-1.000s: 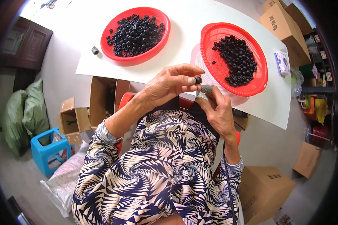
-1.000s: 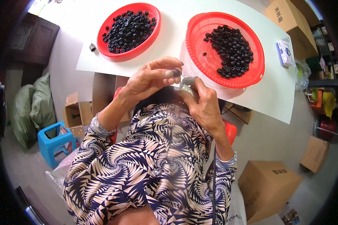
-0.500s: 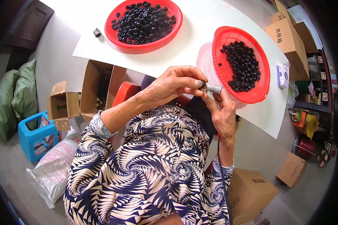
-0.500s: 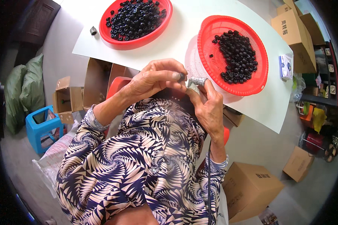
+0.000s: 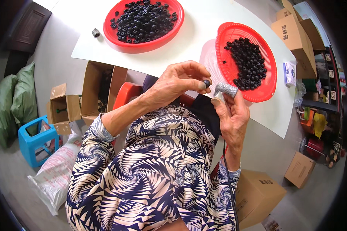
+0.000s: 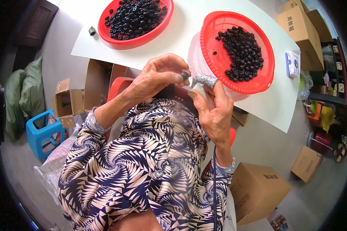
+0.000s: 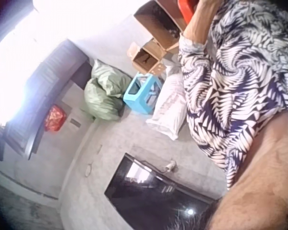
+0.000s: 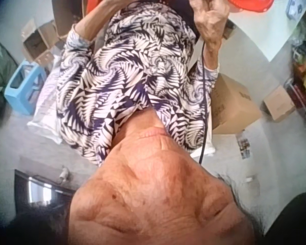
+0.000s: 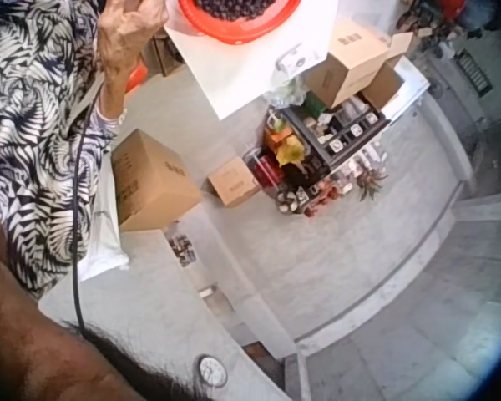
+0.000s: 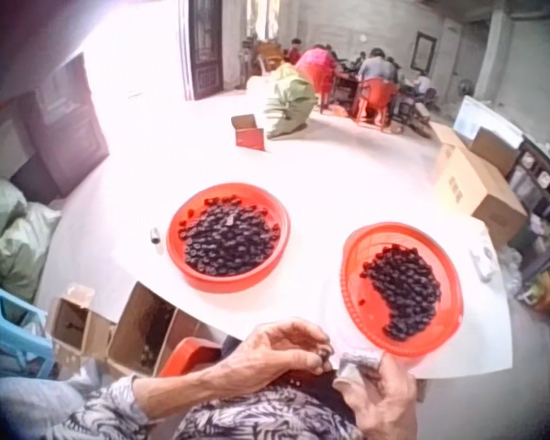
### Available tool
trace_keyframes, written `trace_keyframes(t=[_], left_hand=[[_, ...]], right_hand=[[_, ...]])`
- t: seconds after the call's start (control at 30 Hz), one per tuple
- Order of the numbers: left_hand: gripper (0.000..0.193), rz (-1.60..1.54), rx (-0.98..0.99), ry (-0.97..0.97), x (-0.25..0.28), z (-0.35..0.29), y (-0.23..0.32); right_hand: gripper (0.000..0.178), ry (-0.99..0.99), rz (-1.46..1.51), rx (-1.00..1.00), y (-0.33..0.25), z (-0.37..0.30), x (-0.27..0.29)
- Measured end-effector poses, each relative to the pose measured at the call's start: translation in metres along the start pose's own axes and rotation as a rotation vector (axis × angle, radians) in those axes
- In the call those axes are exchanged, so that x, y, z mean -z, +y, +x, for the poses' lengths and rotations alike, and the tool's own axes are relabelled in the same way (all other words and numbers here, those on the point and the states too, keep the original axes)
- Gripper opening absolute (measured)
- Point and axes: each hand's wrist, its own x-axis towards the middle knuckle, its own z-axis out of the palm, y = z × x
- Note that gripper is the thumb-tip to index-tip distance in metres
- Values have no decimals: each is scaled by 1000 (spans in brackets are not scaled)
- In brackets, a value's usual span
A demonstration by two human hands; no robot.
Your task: The person assembles small black parts into an assembly base by hand.
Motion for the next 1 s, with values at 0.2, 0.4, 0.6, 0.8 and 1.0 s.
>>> trace_keyframes(t=[0.2,0.4,0.6,0.8,1.0], left_hand=[[18,-136,-11,-84,0,1,-4],[18,-177,11,-97,1,0,-6],[20,-200,46,-88,2,-1,-5],[21,-206,52,-84,3,-1,-4],[21,-213,53,-95,5,0,-6]], right_hand=[[29,-8,-39,84,-4,-1,-4],[33,26,-93,124,-2,-1,-10],[31,19,-187,156,-3,0,-10],[31,9,-215,141,-3,0,-10],[29,1,-179,145,-2,1,-11]])
